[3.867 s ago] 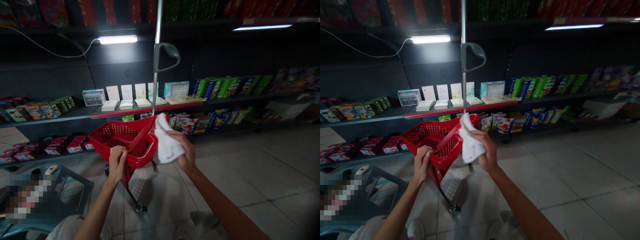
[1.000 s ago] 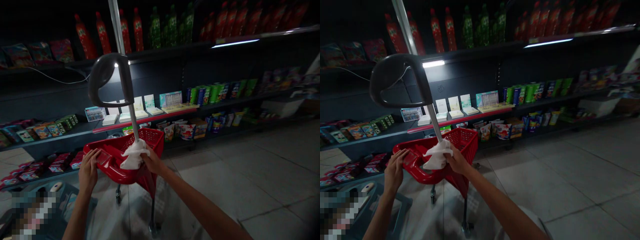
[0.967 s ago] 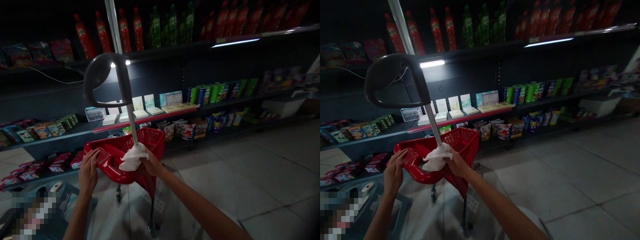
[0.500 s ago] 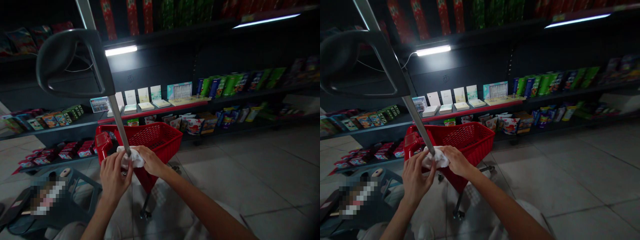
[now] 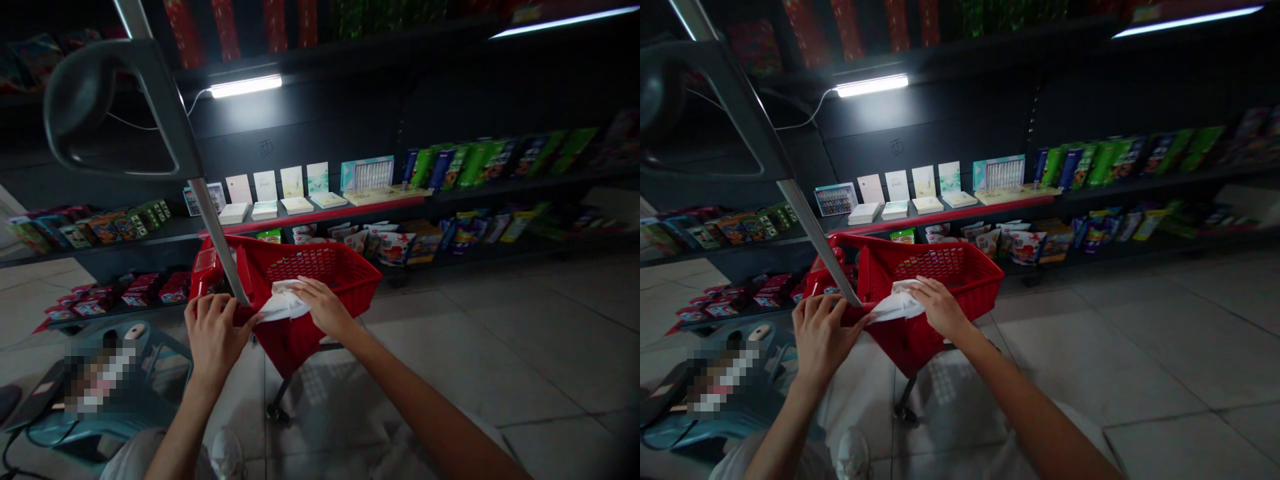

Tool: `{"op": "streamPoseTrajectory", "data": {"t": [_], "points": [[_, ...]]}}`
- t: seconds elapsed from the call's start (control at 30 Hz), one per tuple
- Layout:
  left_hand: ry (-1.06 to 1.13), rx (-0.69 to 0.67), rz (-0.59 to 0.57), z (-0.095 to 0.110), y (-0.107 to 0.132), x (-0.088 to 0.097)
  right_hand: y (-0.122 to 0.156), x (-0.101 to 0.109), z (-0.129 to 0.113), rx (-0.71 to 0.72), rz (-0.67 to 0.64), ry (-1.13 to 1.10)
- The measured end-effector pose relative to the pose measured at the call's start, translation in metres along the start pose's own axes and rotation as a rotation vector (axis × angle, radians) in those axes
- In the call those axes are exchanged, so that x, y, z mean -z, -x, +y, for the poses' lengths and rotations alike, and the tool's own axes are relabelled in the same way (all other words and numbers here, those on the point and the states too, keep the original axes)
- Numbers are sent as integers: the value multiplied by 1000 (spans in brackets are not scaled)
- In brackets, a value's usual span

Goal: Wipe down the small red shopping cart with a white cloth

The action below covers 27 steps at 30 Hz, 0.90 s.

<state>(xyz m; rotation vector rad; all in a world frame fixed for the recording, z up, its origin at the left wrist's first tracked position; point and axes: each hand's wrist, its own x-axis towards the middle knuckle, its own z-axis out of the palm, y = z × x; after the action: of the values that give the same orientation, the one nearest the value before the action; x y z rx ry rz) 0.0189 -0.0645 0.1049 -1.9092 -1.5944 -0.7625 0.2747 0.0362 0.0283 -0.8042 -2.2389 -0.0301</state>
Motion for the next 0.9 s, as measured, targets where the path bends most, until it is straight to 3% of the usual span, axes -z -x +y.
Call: {"op": "streamPoseTrajectory", "data": {"t": [0.13,0.2,0.27,0.4,0.57,0.73,0.9], "points": [[12,4,-16,-7,-1,-5,15,13,31,-82,-78,82],[-15,-3,10,-9,-1,-8,21,20,35,-101,-123,89],[-39,2,41,-8,0,-11,22,24,27,-93,-159,55],[-54,32,59,-6,1,-17,13,18,-12,-48,-164,-60],[-33,53,67,-10,-2,-25,-9,-11,-36,-102,32,-115],[-33,32,105,-18,-6,-33,-15,-26,-13,-131,62,-107],[-11,6,106,-30,-9,-38,12,-11,44,-137,7,-47]]}}
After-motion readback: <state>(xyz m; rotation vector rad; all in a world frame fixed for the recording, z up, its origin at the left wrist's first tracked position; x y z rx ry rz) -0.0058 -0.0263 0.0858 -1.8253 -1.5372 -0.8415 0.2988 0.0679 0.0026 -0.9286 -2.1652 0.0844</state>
